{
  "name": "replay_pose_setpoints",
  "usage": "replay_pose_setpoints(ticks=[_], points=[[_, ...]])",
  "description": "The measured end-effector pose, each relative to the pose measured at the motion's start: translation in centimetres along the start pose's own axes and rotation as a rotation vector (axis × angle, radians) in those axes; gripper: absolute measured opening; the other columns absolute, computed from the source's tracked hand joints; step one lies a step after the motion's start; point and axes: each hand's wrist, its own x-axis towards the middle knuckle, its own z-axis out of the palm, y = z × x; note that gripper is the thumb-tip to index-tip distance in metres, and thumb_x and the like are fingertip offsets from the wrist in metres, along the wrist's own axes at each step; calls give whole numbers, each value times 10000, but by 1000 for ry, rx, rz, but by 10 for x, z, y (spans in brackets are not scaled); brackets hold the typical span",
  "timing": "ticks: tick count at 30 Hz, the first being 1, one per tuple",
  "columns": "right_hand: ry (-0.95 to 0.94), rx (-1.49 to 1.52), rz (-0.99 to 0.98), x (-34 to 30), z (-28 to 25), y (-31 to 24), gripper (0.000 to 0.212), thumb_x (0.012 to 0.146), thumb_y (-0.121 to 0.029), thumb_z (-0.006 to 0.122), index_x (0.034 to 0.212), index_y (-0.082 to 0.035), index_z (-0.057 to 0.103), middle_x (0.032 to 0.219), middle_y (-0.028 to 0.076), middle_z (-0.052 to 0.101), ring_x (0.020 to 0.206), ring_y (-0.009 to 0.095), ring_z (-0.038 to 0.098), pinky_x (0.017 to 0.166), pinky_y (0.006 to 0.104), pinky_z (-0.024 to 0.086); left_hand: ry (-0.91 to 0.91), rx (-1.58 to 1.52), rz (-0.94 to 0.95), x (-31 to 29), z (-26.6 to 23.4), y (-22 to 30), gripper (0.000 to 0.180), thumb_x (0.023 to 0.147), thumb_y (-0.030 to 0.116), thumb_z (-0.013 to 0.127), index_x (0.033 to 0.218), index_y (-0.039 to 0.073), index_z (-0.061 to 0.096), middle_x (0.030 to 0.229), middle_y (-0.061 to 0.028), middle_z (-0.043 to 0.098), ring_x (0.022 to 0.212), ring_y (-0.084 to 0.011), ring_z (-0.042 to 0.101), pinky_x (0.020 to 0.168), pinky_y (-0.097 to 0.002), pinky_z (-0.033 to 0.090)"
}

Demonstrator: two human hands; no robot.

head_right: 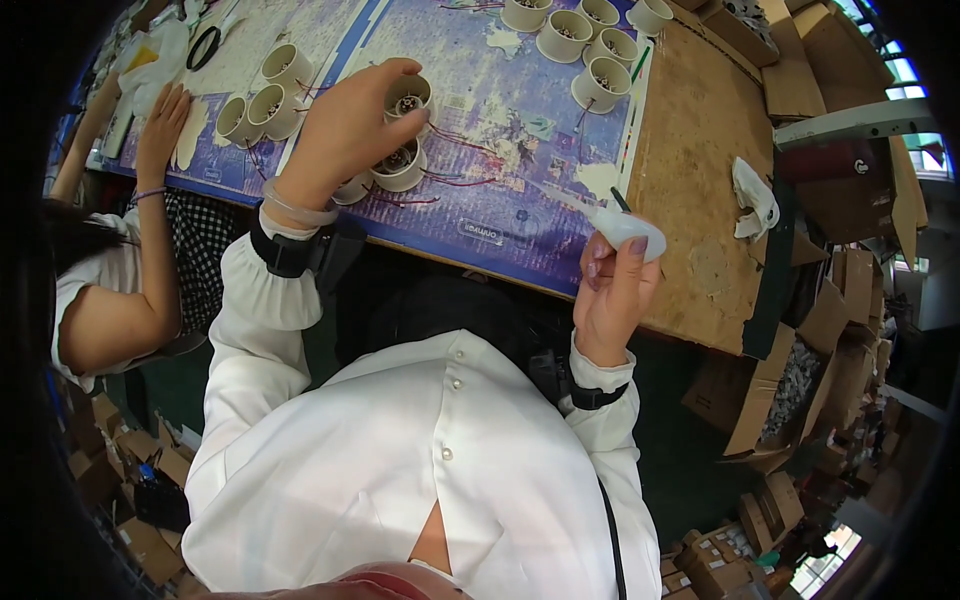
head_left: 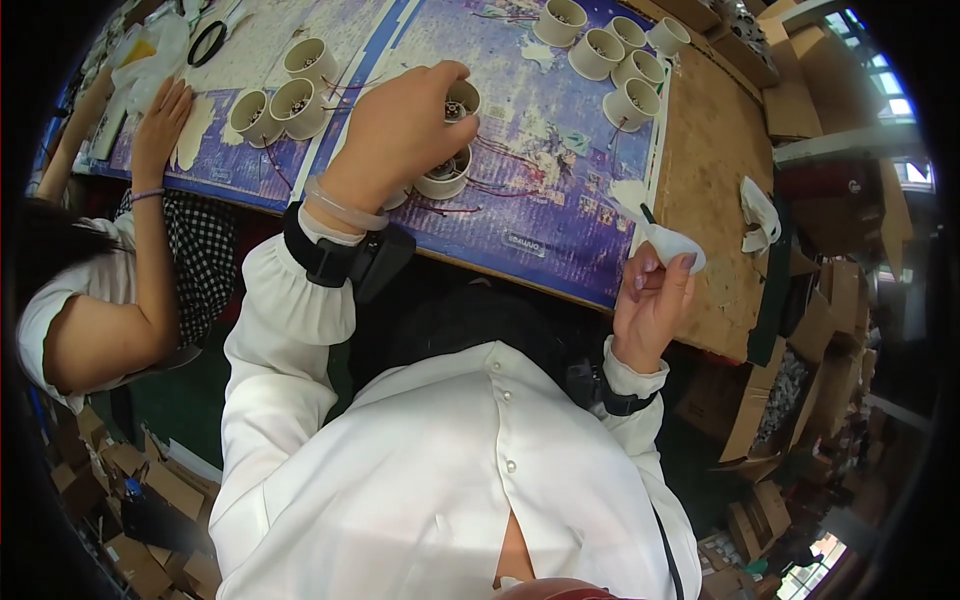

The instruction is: The person assembles a fan by inserting a motor into a housing, using tweezers to position the wires, and applying glue from a squeeze bottle. They then set the completed unit aside and repeat the process with another housing.

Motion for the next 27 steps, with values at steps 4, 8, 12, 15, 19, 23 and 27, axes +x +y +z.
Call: replay_pose_setpoints(ticks=[4, 8, 12, 15, 19, 23, 27], points=[[-5, 15, 2, -1, -1, 1, 394, 967, -427, 565, 967, -39, 498, 734, 27, 463, 593, 84, 389, 518, 215, 300, 134, 21, 75, 2, -2, 4, 439, 772, 216, 735, 1167, 68, 612, 1065, -127, 656, 965, -293, 622, 818, -385, 496], [2, 46, -27, 0, 0, -4, 379, 976, -412, 554, 978, -36, 502, 736, 28, 464, 594, 85, 391, 518, 215, 300, 337, -118, 413, -13, -21, 17, 467, 778, 218, 736, 1201, 65, 610, 1056, -120, 656, 951, -282, 623, 807, -373, 498], [-16, 60, -99, -3, 2, -6, 358, 986, -383, 545, 1015, -27, 516, 739, 32, 472, 592, 85, 394, 518, 213, 298, 293, -233, 382, -36, -26, 27, 514, 784, 246, 747, 1240, 62, 596, 1062, -114, 646, 939, -265, 613, 783, -343, 493], [-81, 23, -164, -7, 1, -4, 347, 990, -362, 543, 1049, -20, 527, 747, 37, 484, 593, 85, 402, 519, 211, 297, 268, -410, 277, -49, -15, 25, 550, 786, 303, 767, 1247, 57, 594, 1080, -106, 625, 914, -240, 589, 752, -309, 483], [-126, -68, -225, -11, 4, -2, 326, 989, -326, 553, 1094, -18, 537, 762, 41, 509, 601, 84, 424, 516, 204, 299, 307, -432, 246, -56, -8, 22, 604, 768, 388, 782, 1234, 50, 598, 1073, -98, 603, 899, -218, 573, 718, -287, 479], [-141, -141, -260, -14, 5, 1, 304, 976, -300, 583, 1104, -28, 540, 792, 34, 543, 623, 68, 447, 523, 190, 309, 308, -450, 198, -61, -6, 20, 647, 742, 449, 788, 1214, 47, 604, 1036, -86, 593, 885, -201, 568, 692, -275, 476], [-129, -233, -291, -18, 7, 2, 306, 957, -289, 619, 1113, -38, 542, 815, 21, 567, 634, 49, 457, 532, 176, 322, 322, -467, 169, -62, -7, 22, 655, 718, 467, 801, 1181, 44, 612, 1016, -77, 589, 888, -194, 570, 689, -274, 478]])
